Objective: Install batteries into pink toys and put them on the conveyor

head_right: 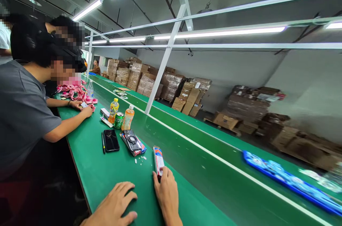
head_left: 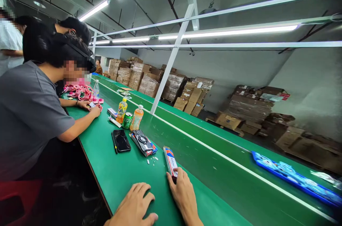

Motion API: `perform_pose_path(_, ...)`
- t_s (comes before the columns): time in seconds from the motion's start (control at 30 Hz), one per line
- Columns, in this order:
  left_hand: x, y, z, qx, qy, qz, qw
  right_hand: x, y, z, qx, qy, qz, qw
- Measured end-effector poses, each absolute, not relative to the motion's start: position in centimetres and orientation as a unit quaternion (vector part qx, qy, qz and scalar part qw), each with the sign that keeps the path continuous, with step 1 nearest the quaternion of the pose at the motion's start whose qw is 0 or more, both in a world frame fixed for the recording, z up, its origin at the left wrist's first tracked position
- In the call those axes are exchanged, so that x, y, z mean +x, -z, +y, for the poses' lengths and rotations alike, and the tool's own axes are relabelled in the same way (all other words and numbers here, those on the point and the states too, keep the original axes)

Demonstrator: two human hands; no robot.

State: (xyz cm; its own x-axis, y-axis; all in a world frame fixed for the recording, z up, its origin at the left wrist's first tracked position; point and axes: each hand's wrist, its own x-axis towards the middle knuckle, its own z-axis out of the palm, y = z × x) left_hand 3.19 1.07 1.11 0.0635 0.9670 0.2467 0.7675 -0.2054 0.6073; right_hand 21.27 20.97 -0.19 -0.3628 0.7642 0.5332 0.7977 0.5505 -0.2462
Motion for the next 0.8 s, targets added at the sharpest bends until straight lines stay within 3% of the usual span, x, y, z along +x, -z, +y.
perform_pose_path(0.13, 3.2, -1.6, 0.9, 0.708, -0.307, 0.612, 0.173, 22.4, -0.2, 21.2, -0.495, 0.048, -0.807, 0.319)
perform_pose_path(0.27, 3.3, -1.8, 0.8, 0.706, -0.309, 0.613, 0.174, 22.5, -0.3, 21.4, -0.45, 0.082, -0.793, 0.403)
perform_pose_path(0.47, 3.1, -1.0, 1.7, 0.731, -0.279, 0.606, 0.144, 22.4, 1.3, 22.2, -0.467, 0.096, -0.828, 0.294)
perform_pose_path(0.63, 3.0, -0.1, 2.4, 0.744, -0.278, 0.596, 0.116, 22.8, 1.2, 22.8, -0.408, 0.12, -0.81, 0.404)
perform_pose_path(0.8, 3.2, 0.0, 1.7, 0.72, -0.31, 0.606, 0.132, 22.4, 1.0, 22.3, -0.437, 0.084, -0.849, 0.285)
